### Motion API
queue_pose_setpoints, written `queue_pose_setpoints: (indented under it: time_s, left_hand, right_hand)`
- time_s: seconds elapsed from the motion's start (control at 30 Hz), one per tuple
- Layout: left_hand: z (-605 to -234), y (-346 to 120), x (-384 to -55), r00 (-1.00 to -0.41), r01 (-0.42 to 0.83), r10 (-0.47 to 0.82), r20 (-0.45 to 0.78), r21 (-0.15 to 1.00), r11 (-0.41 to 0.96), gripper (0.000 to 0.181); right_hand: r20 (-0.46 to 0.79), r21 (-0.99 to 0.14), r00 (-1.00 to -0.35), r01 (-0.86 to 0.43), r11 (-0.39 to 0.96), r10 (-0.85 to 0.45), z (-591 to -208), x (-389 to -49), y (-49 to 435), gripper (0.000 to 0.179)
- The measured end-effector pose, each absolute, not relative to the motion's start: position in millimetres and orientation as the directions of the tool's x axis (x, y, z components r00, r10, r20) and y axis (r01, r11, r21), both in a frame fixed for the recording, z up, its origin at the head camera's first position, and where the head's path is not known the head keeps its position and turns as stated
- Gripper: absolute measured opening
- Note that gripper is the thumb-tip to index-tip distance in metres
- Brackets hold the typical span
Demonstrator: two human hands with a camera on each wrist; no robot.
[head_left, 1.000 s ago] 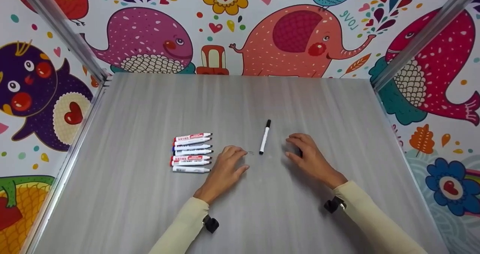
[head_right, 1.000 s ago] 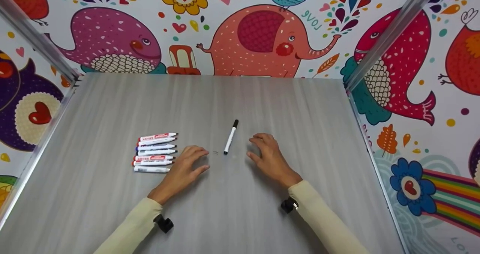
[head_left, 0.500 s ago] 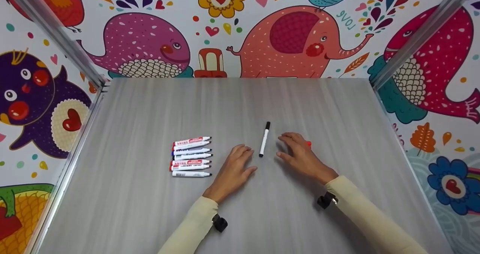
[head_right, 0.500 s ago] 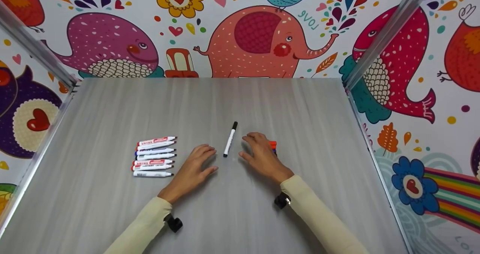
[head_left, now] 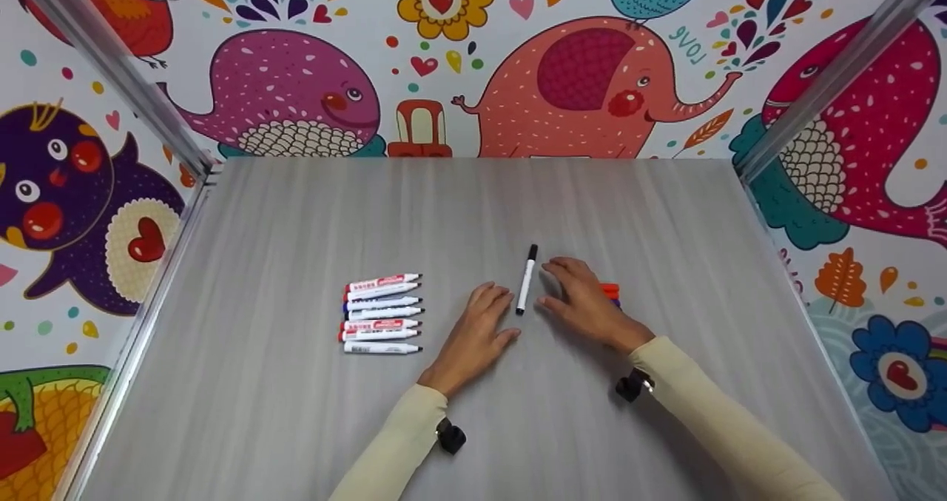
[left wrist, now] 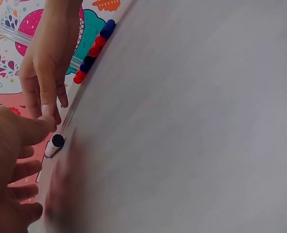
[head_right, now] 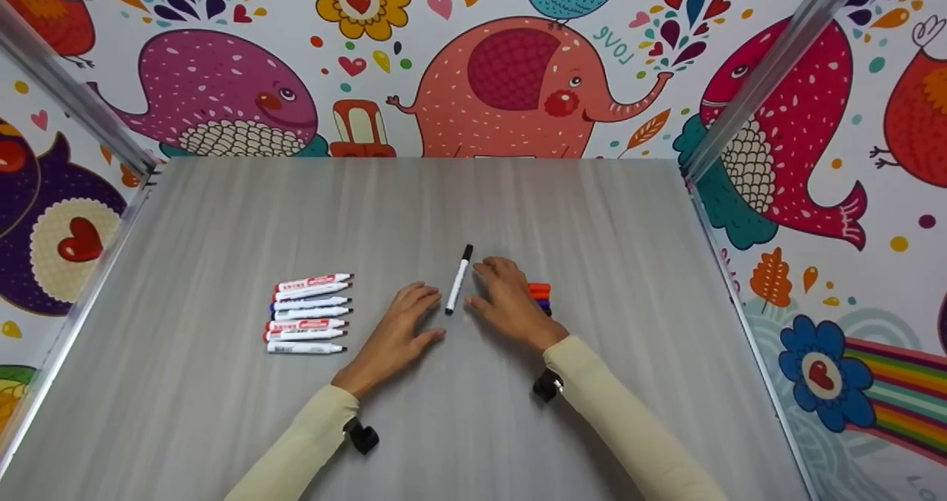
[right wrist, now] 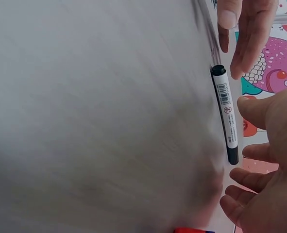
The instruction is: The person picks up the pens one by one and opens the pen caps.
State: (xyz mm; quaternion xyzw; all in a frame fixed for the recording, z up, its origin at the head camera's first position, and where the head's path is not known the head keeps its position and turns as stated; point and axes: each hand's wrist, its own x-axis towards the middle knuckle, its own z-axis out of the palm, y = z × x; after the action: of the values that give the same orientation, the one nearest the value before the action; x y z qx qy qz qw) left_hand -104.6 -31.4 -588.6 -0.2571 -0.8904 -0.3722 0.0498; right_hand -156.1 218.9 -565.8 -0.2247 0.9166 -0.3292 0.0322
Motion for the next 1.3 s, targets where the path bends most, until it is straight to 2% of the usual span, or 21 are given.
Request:
queue_pose_setpoints:
  time_s: [0.2,0.67,0.93,1.17,1.3]
  left_hand:
    - [-591.2,-25.2,-110.5,-0.866,0.492,0.419,0.273,0.617,0.615,0.055]
    - [-598.1,-12.8,-121.8,-0.867,0.495,0.405,0.292,0.602,0.626,0.056]
    - [-598.7,-9.3,-125.5,-0.875,0.479,0.399,0.273,0.607,0.634,0.055]
    - [-599.6,-8.3,-128.1,-0.868,0.494,0.397,0.298,0.604,0.626,0.048]
    - [-599.7,-6.7,-128.8,-0.874,0.482,0.391,0.288,0.615,0.624,0.045]
  right_hand:
    - [0.081,-0.609,-0.892,-0.397,0.686,-0.444,-567.4,-167.4,212.7,0.065]
    - [0.16,-0.613,-0.895,-0.421,0.669,-0.416,-575.2,-191.6,205.0,0.065]
    - [0.261,-0.619,-0.871,-0.481,0.621,-0.415,-597.4,-204.8,210.2,0.063]
    - [0.211,-0.596,-0.871,-0.474,0.648,-0.443,-587.0,-202.5,206.5,0.072]
    - [0.221,-0.557,-0.867,-0.489,0.672,-0.447,-591.4,-204.9,207.5,0.07]
